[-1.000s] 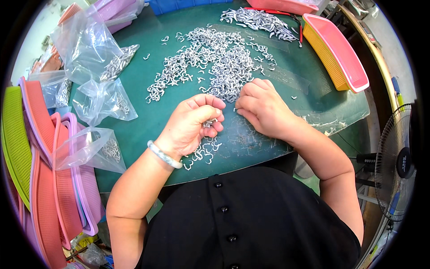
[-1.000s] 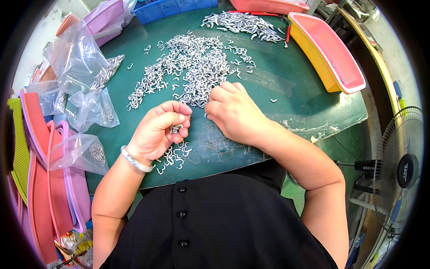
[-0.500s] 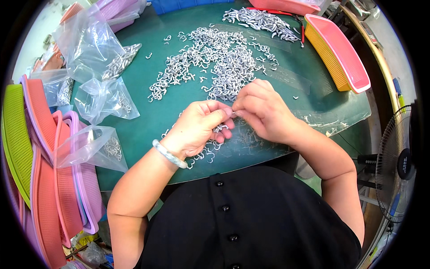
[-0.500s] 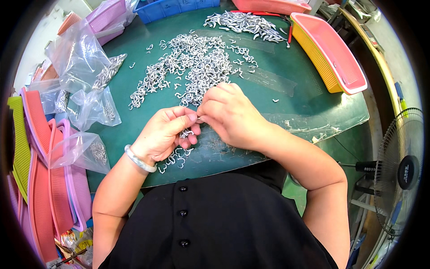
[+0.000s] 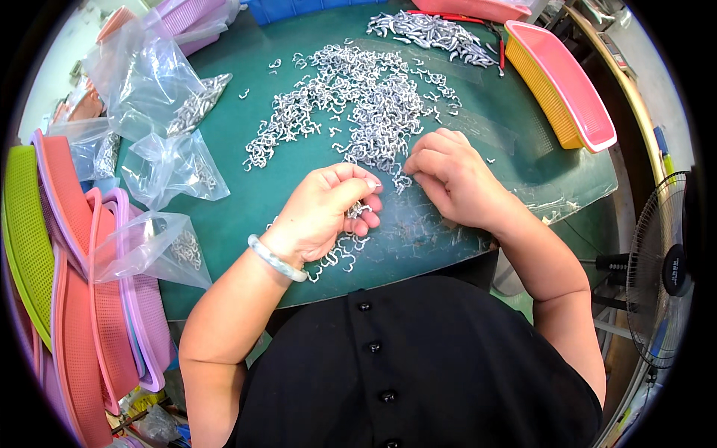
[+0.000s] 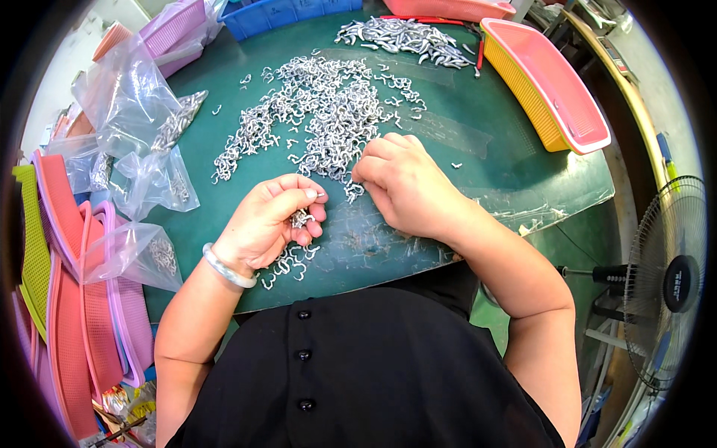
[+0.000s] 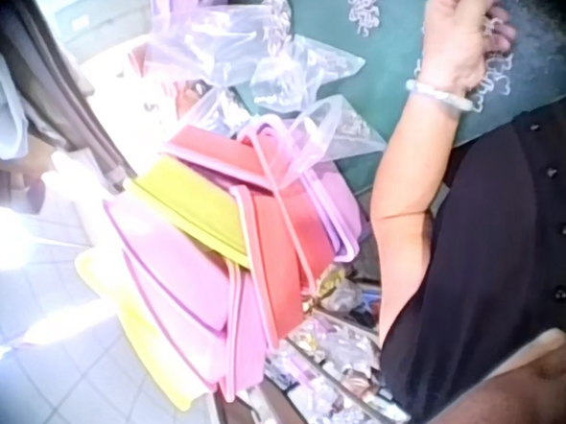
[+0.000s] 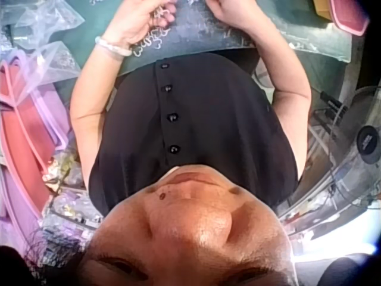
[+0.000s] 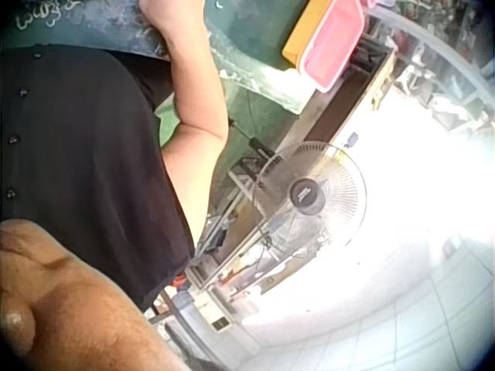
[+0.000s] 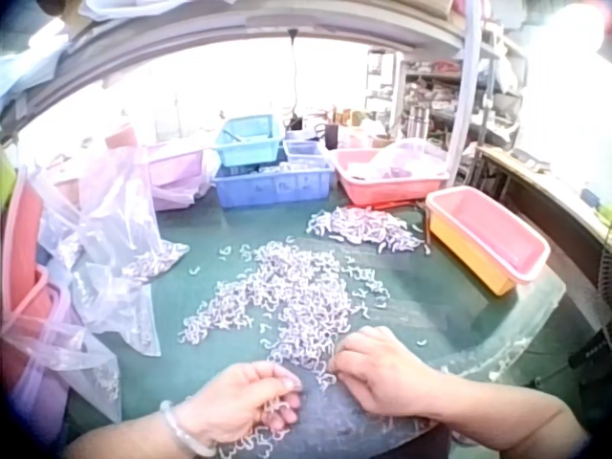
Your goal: The person sits at a green workbench and repeatedly picks up small silver metal clips, joining them together by hand. They place the assembled clips into a clear plastic bag and continue the process with more clips from the pile on the table.
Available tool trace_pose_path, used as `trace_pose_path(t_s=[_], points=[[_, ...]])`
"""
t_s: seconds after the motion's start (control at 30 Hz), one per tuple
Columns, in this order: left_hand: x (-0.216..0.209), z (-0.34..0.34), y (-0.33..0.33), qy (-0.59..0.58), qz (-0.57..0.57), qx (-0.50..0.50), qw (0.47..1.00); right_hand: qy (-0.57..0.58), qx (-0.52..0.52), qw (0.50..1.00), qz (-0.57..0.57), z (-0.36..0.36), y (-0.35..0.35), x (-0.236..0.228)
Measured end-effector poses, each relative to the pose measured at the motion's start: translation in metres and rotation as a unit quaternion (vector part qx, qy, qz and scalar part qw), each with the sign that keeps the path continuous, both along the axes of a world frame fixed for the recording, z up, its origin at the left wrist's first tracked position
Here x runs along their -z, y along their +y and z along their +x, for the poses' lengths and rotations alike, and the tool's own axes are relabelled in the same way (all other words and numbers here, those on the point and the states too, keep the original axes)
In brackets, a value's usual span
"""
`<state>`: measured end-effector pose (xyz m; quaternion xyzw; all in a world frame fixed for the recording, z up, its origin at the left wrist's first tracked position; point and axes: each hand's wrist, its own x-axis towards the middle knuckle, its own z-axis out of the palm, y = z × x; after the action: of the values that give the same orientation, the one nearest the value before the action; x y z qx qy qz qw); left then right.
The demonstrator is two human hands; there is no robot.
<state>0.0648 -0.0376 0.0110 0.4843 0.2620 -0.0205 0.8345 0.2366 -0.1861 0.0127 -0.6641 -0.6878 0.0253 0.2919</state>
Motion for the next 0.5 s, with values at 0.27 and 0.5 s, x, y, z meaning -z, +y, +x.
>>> trace_pose_path(t_s=[0.27, 0.5], points=[[-0.0003, -0.0005, -0.0003, 0.000, -0.002, 0.001, 1.000, -0.027, -0.010, 1.000, -0.011, 0.0006, 0.0004, 0.0040], [0.0014, -0.0011, -0.0001, -0.005, 0.006, 0.009, 1.000, -0.020, -0.018, 1.000, 0.006, -0.0023, 0.0004, 0.0029]])
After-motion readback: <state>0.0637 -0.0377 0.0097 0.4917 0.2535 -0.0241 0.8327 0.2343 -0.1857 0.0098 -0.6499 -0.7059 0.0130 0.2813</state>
